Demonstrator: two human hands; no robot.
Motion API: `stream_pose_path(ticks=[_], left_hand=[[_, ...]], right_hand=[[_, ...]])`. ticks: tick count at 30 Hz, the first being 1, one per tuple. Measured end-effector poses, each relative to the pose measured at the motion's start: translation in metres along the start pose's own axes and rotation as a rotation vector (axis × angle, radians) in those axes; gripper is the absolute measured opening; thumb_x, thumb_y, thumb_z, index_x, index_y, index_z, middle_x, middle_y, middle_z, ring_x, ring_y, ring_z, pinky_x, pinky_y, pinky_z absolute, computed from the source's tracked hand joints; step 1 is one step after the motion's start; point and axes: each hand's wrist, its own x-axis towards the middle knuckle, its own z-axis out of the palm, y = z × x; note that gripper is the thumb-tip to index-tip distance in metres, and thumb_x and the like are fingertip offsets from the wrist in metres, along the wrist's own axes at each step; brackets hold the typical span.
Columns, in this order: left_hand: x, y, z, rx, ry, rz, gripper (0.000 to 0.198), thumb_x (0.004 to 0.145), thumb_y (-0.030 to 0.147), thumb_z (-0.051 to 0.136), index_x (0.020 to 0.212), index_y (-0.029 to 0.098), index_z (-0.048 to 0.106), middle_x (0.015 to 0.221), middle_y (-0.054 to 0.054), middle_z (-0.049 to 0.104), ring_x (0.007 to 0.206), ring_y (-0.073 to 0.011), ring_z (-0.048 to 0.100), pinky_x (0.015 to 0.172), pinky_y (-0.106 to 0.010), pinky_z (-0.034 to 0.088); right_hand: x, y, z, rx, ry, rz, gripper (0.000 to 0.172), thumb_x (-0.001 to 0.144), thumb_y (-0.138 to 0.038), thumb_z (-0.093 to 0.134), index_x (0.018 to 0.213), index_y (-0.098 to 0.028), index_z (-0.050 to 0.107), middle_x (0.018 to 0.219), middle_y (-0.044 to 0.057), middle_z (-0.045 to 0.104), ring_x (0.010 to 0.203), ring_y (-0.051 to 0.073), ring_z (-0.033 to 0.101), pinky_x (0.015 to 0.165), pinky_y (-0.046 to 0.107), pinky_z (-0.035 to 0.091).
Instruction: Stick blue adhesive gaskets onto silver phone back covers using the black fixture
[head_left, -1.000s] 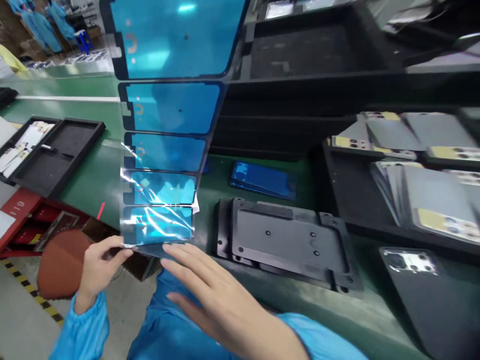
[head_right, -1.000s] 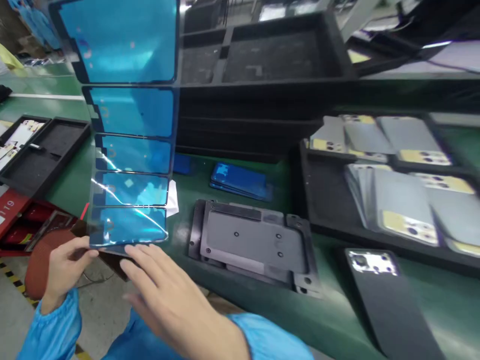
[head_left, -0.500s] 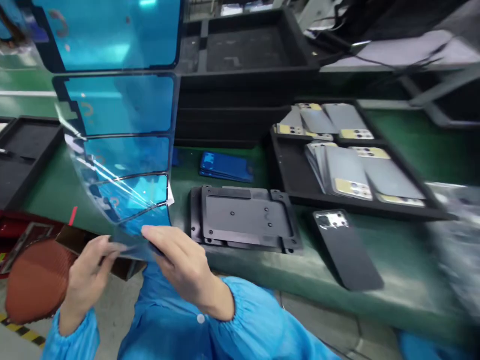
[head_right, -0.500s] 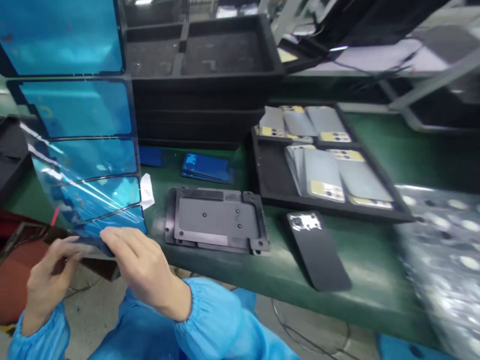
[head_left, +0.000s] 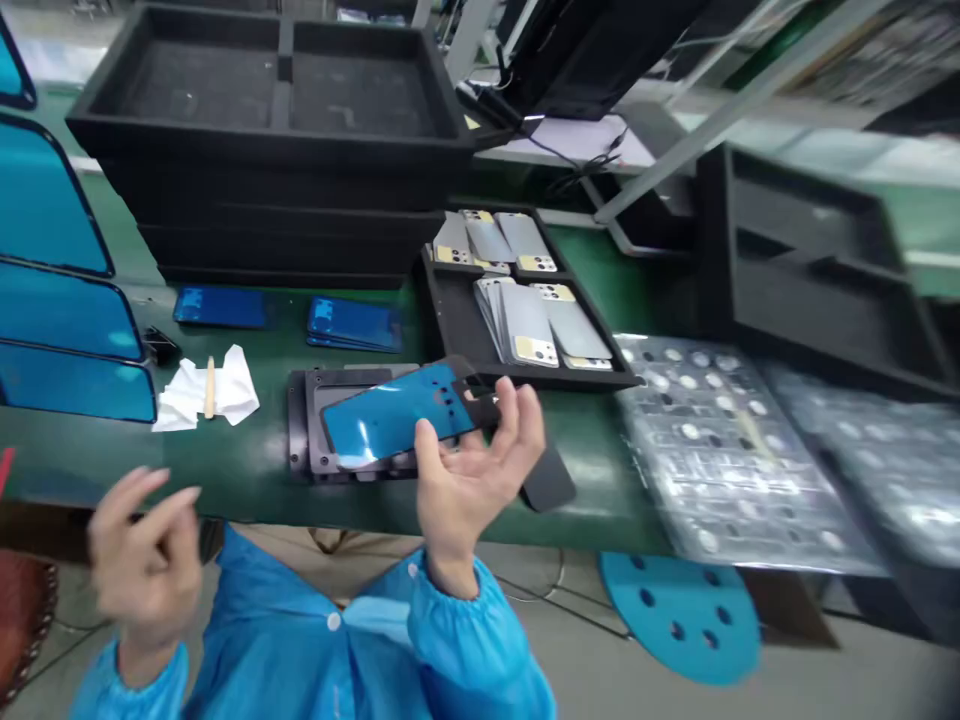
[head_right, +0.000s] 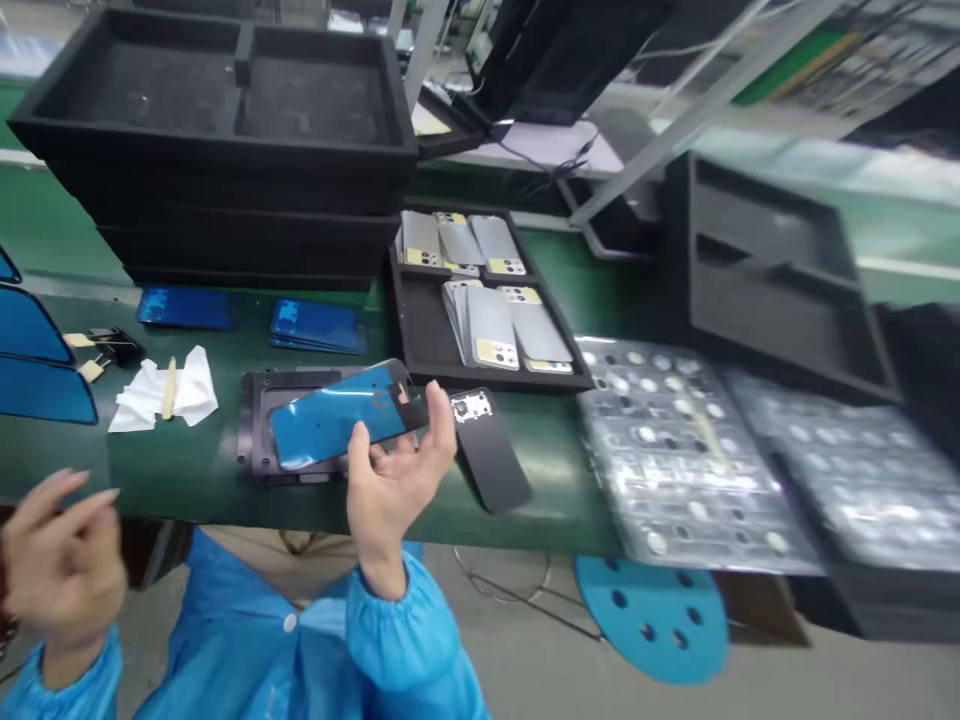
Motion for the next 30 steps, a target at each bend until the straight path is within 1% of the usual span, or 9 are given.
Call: stream_pose_path(ticks=[3,6,9,14,20,22,25,28,30], left_hand=[[0.013,0.044,0.044,-0.052,-0.334,0.281,0.028,0.094,0.012,0.063,0.115,0.026,0.075,0.125,-0.007,0.074,0.129,-0.0243,0.061,0.120,-0.042,0.036],[0.025,0.069,0.079,0.046,-0.500,0.388,0.035,0.104,0.034,0.050,0.132,0.023,0.069,0.133,-0.007,0.073,0.136,-0.0279,0.056,0.128,-0.046,0.010],[0.027,0.072,0.095,0.148,-0.556,0.378,0.044,0.106,0.044,0.044,0.134,0.021,0.068,0.138,-0.006,0.071,0.140,-0.0336,0.052,0.127,-0.051,-0.006],[0.018,0.062,0.098,0.126,-0.547,0.316,0.043,0.106,0.042,0.042,0.136,0.023,0.067,0.135,-0.007,0.073,0.145,-0.0333,0.047,0.127,-0.054,-0.005],[0.016,0.061,0.100,0.079,-0.542,0.309,0.039,0.104,0.036,0.048,0.137,0.023,0.065,0.133,-0.010,0.073,0.146,-0.0328,0.047,0.127,-0.056,-0.001],[0.019,0.064,0.102,0.088,-0.532,0.305,0.040,0.103,0.036,0.050,0.139,0.022,0.063,0.134,-0.011,0.072,0.146,-0.0332,0.047,0.127,-0.056,-0.001],[0.024,0.068,0.103,0.122,-0.544,0.321,0.045,0.103,0.038,0.050,0.143,0.019,0.060,0.139,-0.014,0.069,0.148,-0.0351,0.044,0.126,-0.056,-0.004],[0.027,0.071,0.103,0.156,-0.571,0.343,0.043,0.103,0.038,0.053,0.139,0.019,0.063,0.139,-0.012,0.069,0.149,-0.0373,0.041,0.126,-0.057,-0.005],[0.028,0.071,0.101,0.166,-0.574,0.340,0.039,0.102,0.037,0.054,0.136,0.022,0.066,0.139,-0.011,0.069,0.150,-0.0377,0.040,0.125,-0.059,-0.004]], right_hand=[[-0.004,0.011,0.004,-0.020,0.003,0.053,0.071,0.087,-0.024,0.066,0.149,-0.026,0.032,0.163,0.020,0.031,0.142,0.032,0.053,0.096,0.048,0.062],[-0.008,0.009,0.007,-0.021,-0.021,0.071,0.071,0.089,-0.025,0.065,0.151,-0.028,0.031,0.165,0.018,0.027,0.148,0.033,0.045,0.097,0.047,0.062],[-0.013,0.005,0.001,-0.067,-0.141,0.131,0.070,0.091,-0.028,0.066,0.153,-0.030,0.033,0.168,0.016,0.025,0.152,0.035,0.038,0.103,0.053,0.057],[-0.011,0.006,-0.032,-0.237,-0.234,0.041,0.054,0.095,-0.031,0.066,0.146,-0.026,0.049,0.169,0.014,0.027,0.158,0.035,0.027,0.122,0.066,0.031],[0.026,0.047,-0.101,-0.466,-0.113,0.000,0.042,0.095,-0.036,0.067,0.133,-0.019,0.063,0.153,0.018,0.051,0.147,0.036,0.046,0.119,0.064,0.037],[0.038,0.071,-0.126,-0.601,-0.119,0.021,0.046,0.096,-0.044,0.064,0.135,-0.019,0.061,0.150,0.018,0.053,0.145,0.037,0.047,0.119,0.064,0.037],[0.047,0.105,-0.154,-0.644,-0.188,0.090,0.068,0.088,-0.061,0.066,0.137,-0.016,0.058,0.148,0.021,0.055,0.143,0.042,0.047,0.118,0.067,0.036],[0.046,0.127,-0.167,-0.646,-0.286,0.166,0.088,0.079,-0.074,0.068,0.142,-0.013,0.055,0.148,0.023,0.055,0.140,0.045,0.050,0.115,0.066,0.040],[0.043,0.133,-0.169,-0.649,-0.306,0.200,0.092,0.079,-0.075,0.068,0.145,-0.013,0.052,0.150,0.024,0.054,0.140,0.045,0.049,0.116,0.064,0.040]])
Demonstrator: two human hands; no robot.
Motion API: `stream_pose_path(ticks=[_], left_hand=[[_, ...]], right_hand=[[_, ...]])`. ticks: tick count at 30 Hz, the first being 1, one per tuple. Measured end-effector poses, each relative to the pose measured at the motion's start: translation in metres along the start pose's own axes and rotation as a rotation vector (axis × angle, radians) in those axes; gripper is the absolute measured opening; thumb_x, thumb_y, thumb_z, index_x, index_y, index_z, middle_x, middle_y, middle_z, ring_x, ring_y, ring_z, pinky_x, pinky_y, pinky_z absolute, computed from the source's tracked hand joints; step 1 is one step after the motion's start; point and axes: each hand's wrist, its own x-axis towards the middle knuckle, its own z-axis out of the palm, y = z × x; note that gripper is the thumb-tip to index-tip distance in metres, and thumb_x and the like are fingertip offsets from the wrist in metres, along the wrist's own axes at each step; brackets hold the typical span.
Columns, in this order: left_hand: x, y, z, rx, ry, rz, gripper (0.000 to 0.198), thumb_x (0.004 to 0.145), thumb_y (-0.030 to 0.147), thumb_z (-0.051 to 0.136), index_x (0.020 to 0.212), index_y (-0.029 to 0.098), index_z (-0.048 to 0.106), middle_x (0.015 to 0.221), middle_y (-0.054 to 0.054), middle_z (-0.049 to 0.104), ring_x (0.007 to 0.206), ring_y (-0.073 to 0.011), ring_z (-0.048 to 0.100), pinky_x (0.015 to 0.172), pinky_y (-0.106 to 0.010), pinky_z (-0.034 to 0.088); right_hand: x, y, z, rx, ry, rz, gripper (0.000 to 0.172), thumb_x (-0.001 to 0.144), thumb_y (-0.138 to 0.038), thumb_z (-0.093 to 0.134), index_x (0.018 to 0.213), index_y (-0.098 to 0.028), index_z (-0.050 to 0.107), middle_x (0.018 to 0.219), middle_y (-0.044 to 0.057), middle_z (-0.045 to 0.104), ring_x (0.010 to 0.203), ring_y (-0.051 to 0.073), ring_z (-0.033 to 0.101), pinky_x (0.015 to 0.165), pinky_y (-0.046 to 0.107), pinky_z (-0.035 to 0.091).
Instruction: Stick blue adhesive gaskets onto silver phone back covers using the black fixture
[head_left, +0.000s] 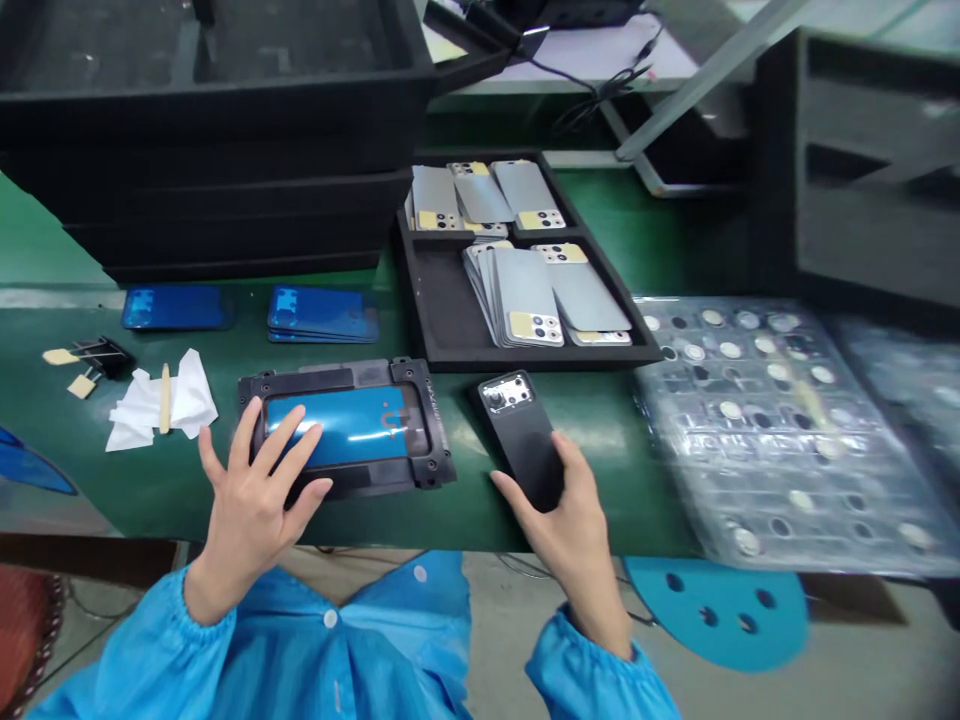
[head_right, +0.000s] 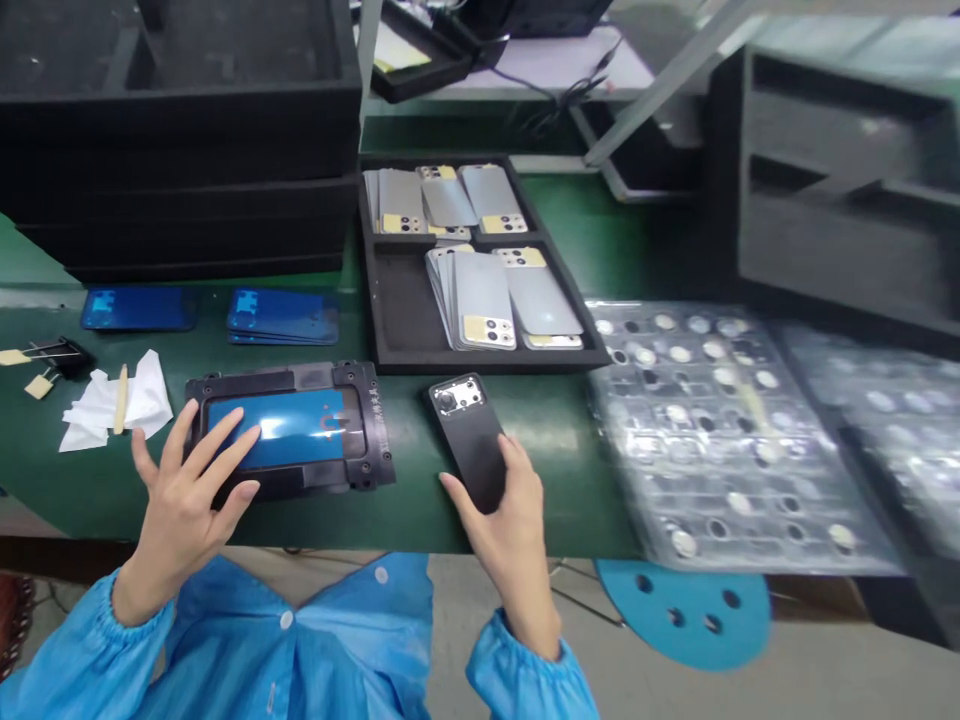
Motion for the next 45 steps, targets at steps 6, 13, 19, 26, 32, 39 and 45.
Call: stream_pose_path(ticks=[6,13,19,26,32,39,45], left_hand=[[0.001,0.000,-0.001,0.030,-0.031,-0.029,0.041,0.102,0.039,0.055,0.138,0.024,0.064,0.149,-0.014,0.061,0.150,-0.0392,0.039,0.125,-0.064,0.002],[-0.011,0.028,-0.021,-0.398,0.135,-0.102,0.057,0.097,0.037,0.064,0.151,0.029,0.050,0.151,-0.014,0.057,0.146,-0.0337,0.047,0.125,-0.055,0.029],[-0.021,0.086,-0.027,-1.292,-0.077,-0.508,0.102,0.089,0.055,0.072,0.164,0.038,0.006,0.127,-0.014,0.075,0.110,-0.0311,0.076,0.093,-0.045,0.064],[-0.033,0.067,-0.024,-1.204,0.123,-0.878,0.102,0.078,0.034,0.087,0.161,0.031,0.027,0.077,0.002,0.080,0.068,-0.0207,0.079,0.067,-0.027,0.067],[-0.059,0.055,-0.025,-1.253,0.130,-0.651,0.074,0.080,0.032,0.087,0.146,0.030,0.053,0.067,0.000,0.078,0.058,-0.0203,0.076,0.059,-0.026,0.066],[-0.039,0.057,-0.033,-1.314,0.136,-0.442,0.064,0.085,0.033,0.082,0.142,0.040,0.053,0.080,0.001,0.082,0.061,-0.0192,0.076,0.060,-0.027,0.065],[-0.029,0.015,-0.026,-1.008,0.403,-0.637,0.035,0.090,0.039,0.075,0.122,0.025,0.067,0.098,-0.005,0.079,0.092,-0.0196,0.076,0.086,-0.030,0.063]], right_hand=[[0.000,-0.001,-0.001,0.040,0.067,0.074,0.082,0.079,-0.065,0.073,0.143,-0.017,0.055,0.141,0.018,0.060,0.133,0.041,0.055,0.114,0.061,0.043],[-0.027,-0.043,-0.026,0.129,0.272,0.016,0.078,0.077,-0.054,0.083,0.141,-0.017,0.058,0.138,0.019,0.061,0.131,0.043,0.058,0.111,0.066,0.045],[-0.093,-0.118,-0.001,0.331,0.157,-0.478,0.075,0.083,-0.022,0.083,0.150,-0.028,0.049,0.139,0.014,0.061,0.124,0.032,0.063,0.102,0.051,0.056],[-0.101,-0.122,0.001,0.781,-0.174,-0.319,0.039,0.099,-0.046,0.065,0.132,-0.026,0.059,0.123,0.012,0.073,0.113,0.025,0.073,0.091,0.036,0.063],[-0.091,-0.122,-0.006,1.149,-0.944,-0.057,0.051,0.087,-0.074,0.062,0.090,-0.023,0.064,0.100,0.013,0.077,0.094,0.028,0.077,0.081,0.043,0.064],[-0.084,-0.126,0.003,1.284,-1.220,-0.048,0.070,0.067,-0.075,0.083,0.112,-0.025,0.063,0.122,0.015,0.073,0.118,0.033,0.072,0.101,0.053,0.056],[-0.036,-0.124,-0.030,0.734,-0.656,-0.389,0.062,0.088,-0.048,0.079,0.141,-0.030,0.056,0.141,0.015,0.068,0.128,0.028,0.068,0.103,0.040,0.060]])
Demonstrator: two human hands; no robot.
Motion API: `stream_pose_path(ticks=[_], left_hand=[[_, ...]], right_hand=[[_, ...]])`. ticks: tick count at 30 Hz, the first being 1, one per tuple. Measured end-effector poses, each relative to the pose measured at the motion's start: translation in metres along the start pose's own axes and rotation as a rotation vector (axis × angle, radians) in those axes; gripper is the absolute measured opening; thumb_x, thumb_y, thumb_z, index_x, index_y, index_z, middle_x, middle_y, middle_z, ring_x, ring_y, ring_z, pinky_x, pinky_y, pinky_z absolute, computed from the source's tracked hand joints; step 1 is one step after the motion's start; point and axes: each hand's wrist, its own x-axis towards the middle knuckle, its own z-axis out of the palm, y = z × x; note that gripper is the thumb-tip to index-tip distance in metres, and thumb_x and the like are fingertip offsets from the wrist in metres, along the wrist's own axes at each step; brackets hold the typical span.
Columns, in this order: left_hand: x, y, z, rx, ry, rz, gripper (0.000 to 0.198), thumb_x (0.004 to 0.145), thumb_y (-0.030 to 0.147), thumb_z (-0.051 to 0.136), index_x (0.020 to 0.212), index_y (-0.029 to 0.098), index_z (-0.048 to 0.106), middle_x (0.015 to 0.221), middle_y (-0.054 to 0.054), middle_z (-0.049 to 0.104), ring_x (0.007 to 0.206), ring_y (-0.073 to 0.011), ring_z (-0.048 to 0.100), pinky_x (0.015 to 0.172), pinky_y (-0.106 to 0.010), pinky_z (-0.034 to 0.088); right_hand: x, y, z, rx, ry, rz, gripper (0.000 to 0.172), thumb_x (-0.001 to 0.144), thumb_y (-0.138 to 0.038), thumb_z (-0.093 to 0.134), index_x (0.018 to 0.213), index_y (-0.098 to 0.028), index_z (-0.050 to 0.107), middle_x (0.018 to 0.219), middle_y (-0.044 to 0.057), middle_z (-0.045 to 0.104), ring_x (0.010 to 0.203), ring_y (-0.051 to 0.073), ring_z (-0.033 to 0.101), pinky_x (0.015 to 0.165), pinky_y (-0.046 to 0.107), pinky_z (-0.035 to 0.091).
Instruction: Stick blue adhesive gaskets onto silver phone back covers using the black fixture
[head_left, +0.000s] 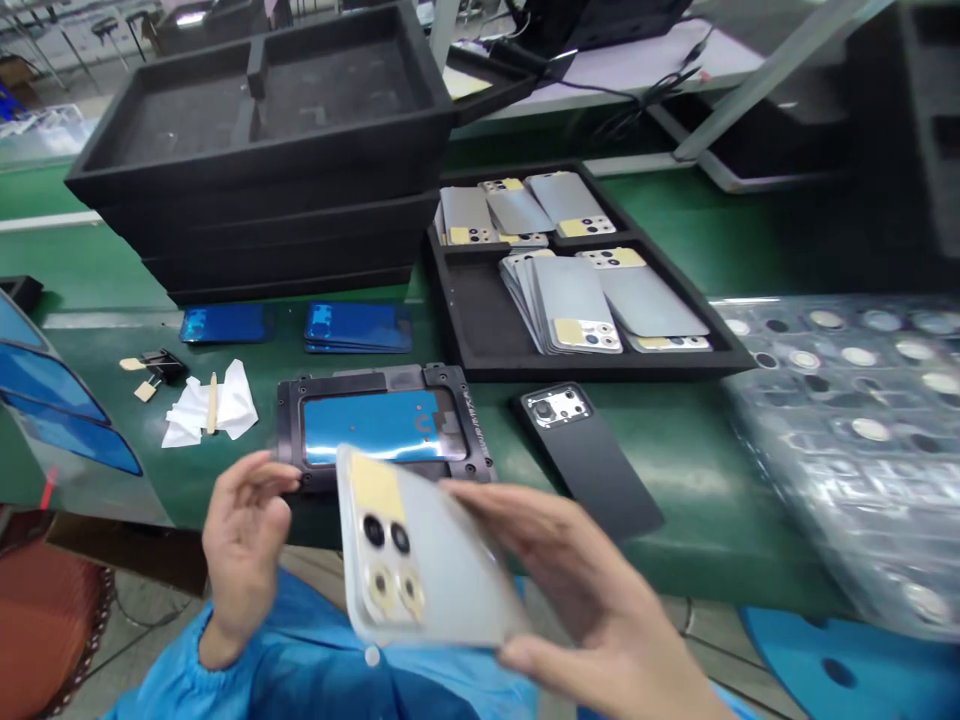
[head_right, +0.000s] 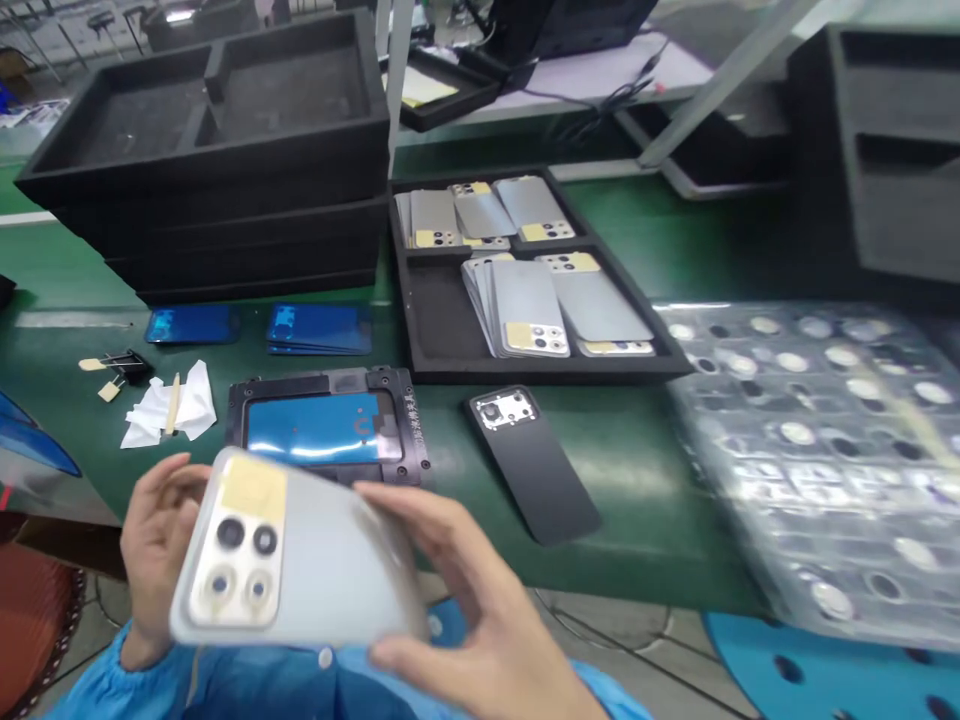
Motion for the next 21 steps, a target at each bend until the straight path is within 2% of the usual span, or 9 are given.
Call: stream_pose_path(ticks=[2,5,8,11,16,21], left_hand=[[0.016,-0.011,-0.006,0.073,0.089,-0.058,0.031,0.092,0.037,0.072,0.119,0.022,0.067,0.107,-0.007,0.077,0.104,-0.0191,0.073,0.095,-0.030,0.059],[0.035,-0.025,-0.008,0.098,0.092,-0.176,0.035,0.091,0.041,0.073,0.119,0.022,0.067,0.125,-0.010,0.072,0.124,-0.0226,0.066,0.108,-0.034,0.052],[0.047,-0.031,0.001,0.060,0.046,-0.265,0.040,0.088,0.045,0.074,0.121,0.022,0.066,0.135,-0.011,0.068,0.134,-0.0252,0.060,0.113,-0.037,0.047],[0.051,-0.032,0.012,0.019,0.008,-0.297,0.046,0.087,0.049,0.074,0.124,0.023,0.065,0.139,-0.011,0.066,0.140,-0.0267,0.055,0.117,-0.040,0.044],[0.052,-0.030,0.022,-0.047,-0.028,-0.324,0.048,0.083,0.048,0.079,0.123,0.025,0.065,0.155,-0.010,0.054,0.146,-0.0300,0.049,0.118,-0.040,0.045],[0.053,-0.032,0.022,-0.097,-0.035,-0.339,0.048,0.076,0.031,0.087,0.119,0.026,0.066,0.157,-0.008,0.051,0.142,-0.0277,0.054,0.109,-0.032,0.054]], right_hand=[[0.017,0.000,-0.015,-0.246,0.090,-0.091,0.061,0.087,-0.035,0.082,0.142,-0.029,0.056,0.143,0.013,0.067,0.134,0.029,0.064,0.115,0.047,0.050],[0.048,0.009,-0.030,-0.425,0.049,-0.153,0.061,0.088,-0.033,0.080,0.143,-0.026,0.055,0.144,0.012,0.066,0.138,0.031,0.060,0.124,0.057,0.036],[0.074,0.021,-0.036,-0.493,-0.038,-0.120,0.064,0.088,-0.042,0.079,0.145,-0.025,0.054,0.146,0.011,0.064,0.139,0.034,0.059,0.122,0.059,0.039],[0.086,0.025,-0.036,-0.515,-0.103,-0.066,0.067,0.088,-0.047,0.077,0.146,-0.027,0.053,0.148,0.011,0.063,0.139,0.037,0.057,0.118,0.060,0.045],[0.088,0.021,-0.032,-0.546,-0.200,0.011,0.063,0.093,-0.039,0.072,0.150,-0.029,0.047,0.153,0.010,0.058,0.146,0.037,0.049,0.122,0.058,0.041],[0.086,0.022,-0.031,-0.586,-0.200,-0.017,0.062,0.093,-0.034,0.072,0.149,-0.031,0.046,0.153,0.008,0.058,0.145,0.035,0.050,0.122,0.055,0.041]])
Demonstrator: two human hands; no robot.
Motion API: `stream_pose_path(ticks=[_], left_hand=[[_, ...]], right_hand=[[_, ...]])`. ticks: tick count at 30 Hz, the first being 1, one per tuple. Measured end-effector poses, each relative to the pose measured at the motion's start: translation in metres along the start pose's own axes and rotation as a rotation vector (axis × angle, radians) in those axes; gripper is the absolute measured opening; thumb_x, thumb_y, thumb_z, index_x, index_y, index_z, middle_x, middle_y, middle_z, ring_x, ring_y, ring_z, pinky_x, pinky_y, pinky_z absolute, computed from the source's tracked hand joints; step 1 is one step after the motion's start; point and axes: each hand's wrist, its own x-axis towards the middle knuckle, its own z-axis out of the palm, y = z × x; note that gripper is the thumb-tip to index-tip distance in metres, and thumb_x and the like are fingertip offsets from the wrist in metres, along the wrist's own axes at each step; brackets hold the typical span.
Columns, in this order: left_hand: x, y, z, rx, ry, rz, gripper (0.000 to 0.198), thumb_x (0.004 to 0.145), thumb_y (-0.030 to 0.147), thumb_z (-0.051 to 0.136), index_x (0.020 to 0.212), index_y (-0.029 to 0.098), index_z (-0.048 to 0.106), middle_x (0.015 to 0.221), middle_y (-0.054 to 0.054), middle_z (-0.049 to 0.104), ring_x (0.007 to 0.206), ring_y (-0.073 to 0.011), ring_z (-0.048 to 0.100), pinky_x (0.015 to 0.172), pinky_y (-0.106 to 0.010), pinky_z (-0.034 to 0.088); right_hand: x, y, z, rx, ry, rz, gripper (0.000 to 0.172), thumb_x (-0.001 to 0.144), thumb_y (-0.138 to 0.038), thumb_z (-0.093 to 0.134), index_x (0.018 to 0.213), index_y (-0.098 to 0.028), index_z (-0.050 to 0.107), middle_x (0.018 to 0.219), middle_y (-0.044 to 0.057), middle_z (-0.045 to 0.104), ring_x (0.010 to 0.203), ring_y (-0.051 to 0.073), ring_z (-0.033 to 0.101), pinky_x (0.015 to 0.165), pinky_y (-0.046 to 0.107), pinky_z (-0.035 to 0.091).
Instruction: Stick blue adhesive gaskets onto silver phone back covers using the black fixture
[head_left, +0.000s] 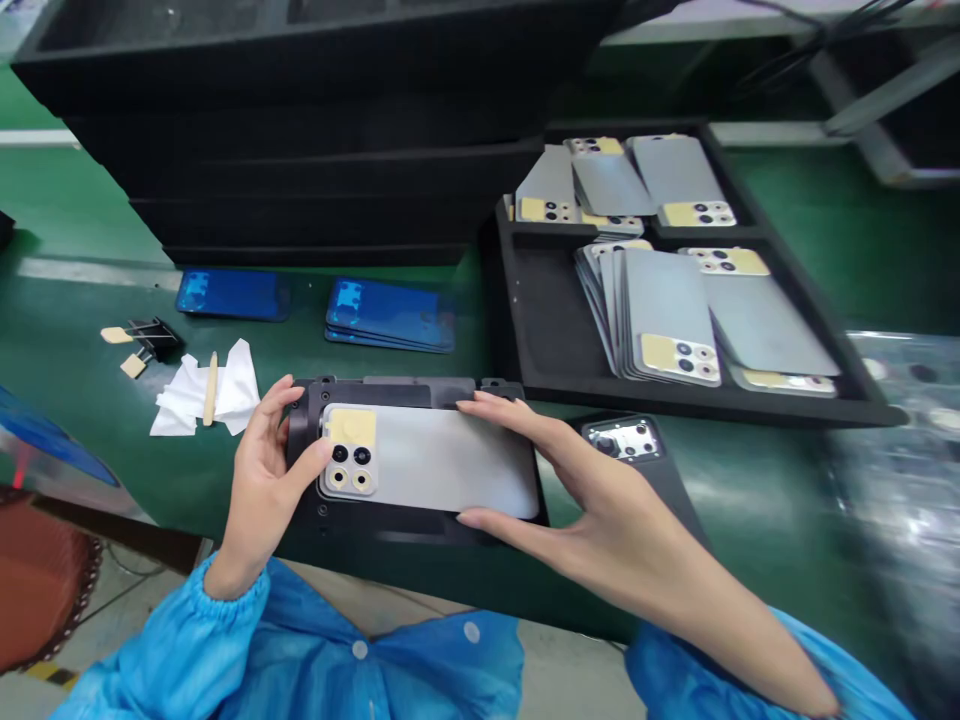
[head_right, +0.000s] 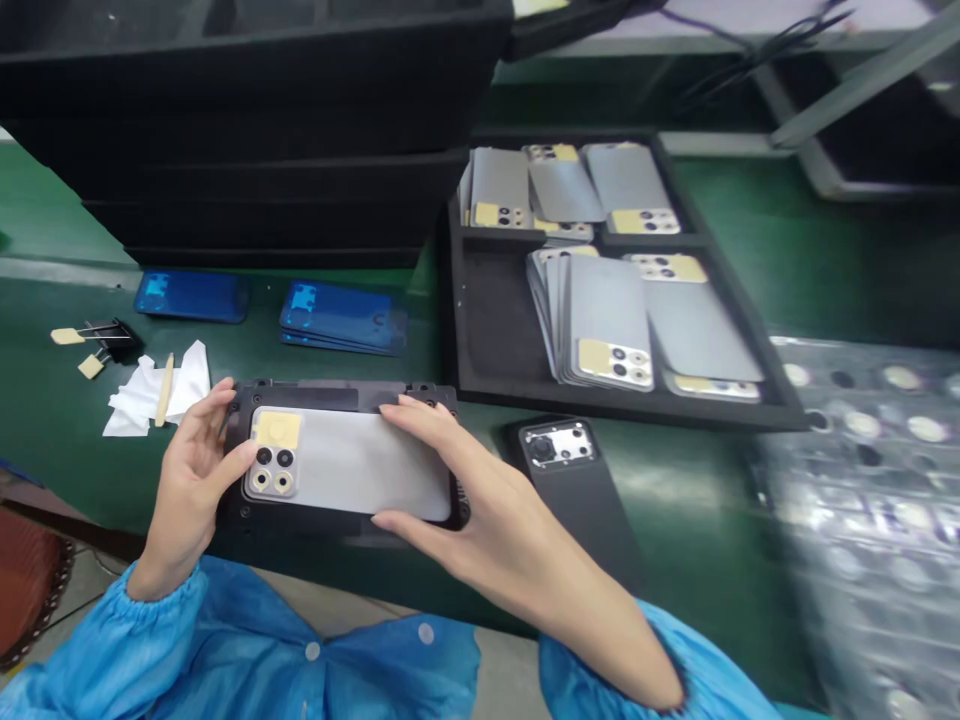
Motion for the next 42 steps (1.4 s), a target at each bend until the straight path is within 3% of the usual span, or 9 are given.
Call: stream_pose_path(ticks=[6,10,25,29,35,42], left_hand=[[-0.002,0.003,0.000,-0.013,0.005,0.011,0.046,0.076,0.023,0.086,0.118,0.026,0.068,0.153,-0.008,0.056,0.136,-0.0223,0.060,0.106,-0.027,0.054],[-0.004,0.002,0.000,-0.004,0.013,0.016,0.045,0.076,0.023,0.085,0.118,0.024,0.068,0.151,-0.009,0.057,0.136,-0.0238,0.060,0.107,-0.028,0.055],[-0.004,-0.002,-0.001,0.008,0.026,0.023,0.046,0.076,0.025,0.086,0.118,0.025,0.067,0.151,-0.009,0.057,0.142,-0.0268,0.055,0.114,-0.034,0.051],[-0.003,-0.002,-0.001,0.011,0.015,0.023,0.046,0.077,0.026,0.086,0.118,0.026,0.067,0.152,-0.008,0.056,0.143,-0.0273,0.053,0.115,-0.035,0.050],[-0.004,-0.002,-0.003,0.022,0.007,0.028,0.049,0.078,0.027,0.086,0.123,0.027,0.065,0.152,-0.008,0.055,0.145,-0.0261,0.050,0.116,-0.034,0.048],[-0.004,-0.003,0.001,0.072,0.018,0.085,0.044,0.078,0.026,0.084,0.119,0.025,0.066,0.152,-0.009,0.055,0.144,-0.0276,0.052,0.117,-0.036,0.047]], right_hand=[[-0.001,0.000,-0.002,0.028,-0.010,0.036,0.065,0.092,-0.034,0.072,0.150,-0.036,0.043,0.153,0.006,0.059,0.144,0.035,0.052,0.120,0.059,0.042],[-0.001,0.000,-0.002,0.024,-0.012,0.053,0.066,0.091,-0.038,0.073,0.149,-0.036,0.043,0.152,0.007,0.059,0.144,0.037,0.051,0.116,0.059,0.048],[0.007,0.000,-0.006,-0.075,-0.043,-0.055,0.065,0.090,-0.033,0.076,0.149,-0.028,0.047,0.152,0.007,0.060,0.145,0.031,0.051,0.124,0.049,0.040],[0.011,0.000,-0.007,-0.075,-0.050,-0.049,0.065,0.088,-0.033,0.078,0.145,-0.028,0.049,0.149,0.008,0.063,0.141,0.033,0.056,0.120,0.052,0.046],[0.014,0.001,-0.008,-0.027,-0.059,-0.040,0.060,0.087,-0.038,0.080,0.138,-0.028,0.051,0.145,0.009,0.066,0.140,0.034,0.057,0.122,0.056,0.043],[0.016,-0.002,-0.008,0.005,-0.085,0.001,0.059,0.090,-0.045,0.075,0.140,-0.027,0.049,0.146,0.011,0.064,0.140,0.034,0.057,0.110,0.047,0.058]])
